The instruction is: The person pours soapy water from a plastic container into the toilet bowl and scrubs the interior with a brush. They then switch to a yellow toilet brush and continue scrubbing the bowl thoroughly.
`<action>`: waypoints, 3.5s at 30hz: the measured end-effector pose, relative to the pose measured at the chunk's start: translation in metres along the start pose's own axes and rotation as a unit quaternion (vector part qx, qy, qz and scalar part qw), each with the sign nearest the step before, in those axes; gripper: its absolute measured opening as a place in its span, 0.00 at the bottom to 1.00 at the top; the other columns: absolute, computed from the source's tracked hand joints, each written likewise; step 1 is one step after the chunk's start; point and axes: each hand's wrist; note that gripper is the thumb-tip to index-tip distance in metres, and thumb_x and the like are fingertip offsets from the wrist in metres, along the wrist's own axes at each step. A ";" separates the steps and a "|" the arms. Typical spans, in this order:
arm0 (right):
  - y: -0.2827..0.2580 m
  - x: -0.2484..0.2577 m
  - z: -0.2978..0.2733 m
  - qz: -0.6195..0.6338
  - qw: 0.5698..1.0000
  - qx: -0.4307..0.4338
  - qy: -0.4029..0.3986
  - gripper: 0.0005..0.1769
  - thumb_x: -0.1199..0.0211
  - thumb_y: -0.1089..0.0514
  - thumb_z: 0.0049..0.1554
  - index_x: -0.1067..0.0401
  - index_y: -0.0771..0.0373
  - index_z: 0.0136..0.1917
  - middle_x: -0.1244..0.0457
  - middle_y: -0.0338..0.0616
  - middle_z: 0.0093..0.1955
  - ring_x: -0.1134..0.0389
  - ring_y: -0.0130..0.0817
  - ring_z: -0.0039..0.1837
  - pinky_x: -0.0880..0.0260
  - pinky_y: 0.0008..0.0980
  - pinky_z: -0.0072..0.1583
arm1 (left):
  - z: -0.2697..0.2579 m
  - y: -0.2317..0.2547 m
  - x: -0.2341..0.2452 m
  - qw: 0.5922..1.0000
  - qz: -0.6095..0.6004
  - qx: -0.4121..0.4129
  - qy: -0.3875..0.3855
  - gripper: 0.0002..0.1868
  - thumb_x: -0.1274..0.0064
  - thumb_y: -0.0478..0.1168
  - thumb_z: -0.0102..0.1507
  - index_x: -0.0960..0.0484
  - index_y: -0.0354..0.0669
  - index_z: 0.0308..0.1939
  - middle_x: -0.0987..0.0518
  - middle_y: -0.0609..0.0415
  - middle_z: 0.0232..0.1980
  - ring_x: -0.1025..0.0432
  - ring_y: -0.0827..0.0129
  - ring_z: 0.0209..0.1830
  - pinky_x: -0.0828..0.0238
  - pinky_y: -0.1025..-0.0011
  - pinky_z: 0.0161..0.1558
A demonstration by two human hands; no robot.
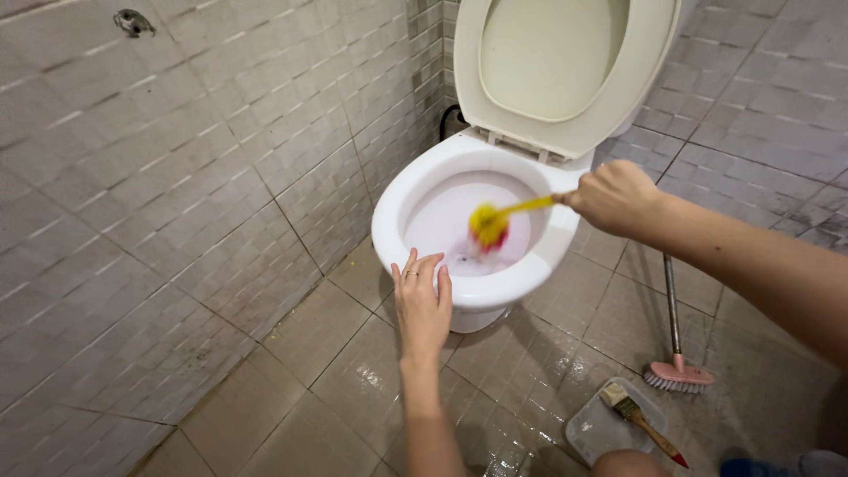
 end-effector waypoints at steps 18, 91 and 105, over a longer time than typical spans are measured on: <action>-0.058 0.023 -0.010 0.099 0.979 0.131 0.119 0.28 0.50 0.58 0.56 0.39 0.44 0.70 0.36 0.43 0.38 0.30 0.35 0.35 0.29 0.34 0.34 | 0.001 0.002 -0.012 1.000 -0.001 -0.008 -0.007 0.12 0.55 0.38 0.65 0.21 0.38 0.49 0.23 0.44 0.56 0.38 0.48 0.68 0.57 0.44 0.70; -0.122 0.039 0.133 0.324 0.939 -0.083 -0.076 0.15 0.42 0.57 0.53 0.22 0.56 0.53 0.31 0.50 0.55 0.29 0.44 0.57 0.29 0.42 0.55 | -0.005 -0.009 -0.005 0.999 -0.001 0.006 -0.039 0.12 0.54 0.37 0.64 0.22 0.38 0.49 0.22 0.47 0.55 0.41 0.47 0.69 0.60 0.43 0.70; -0.035 0.071 0.063 0.230 0.967 -0.083 -0.072 0.12 0.43 0.58 0.53 0.21 0.54 0.48 0.30 0.45 0.48 0.27 0.43 0.51 0.27 0.39 0.49 | -0.001 -0.015 -0.004 0.999 0.005 0.006 -0.043 0.13 0.55 0.38 0.64 0.23 0.37 0.50 0.23 0.45 0.55 0.40 0.47 0.68 0.59 0.44 0.69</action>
Point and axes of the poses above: each hand's wrist, its own z-axis towards the middle knuckle, its own x-axis out of the back of the hand, y = z × x
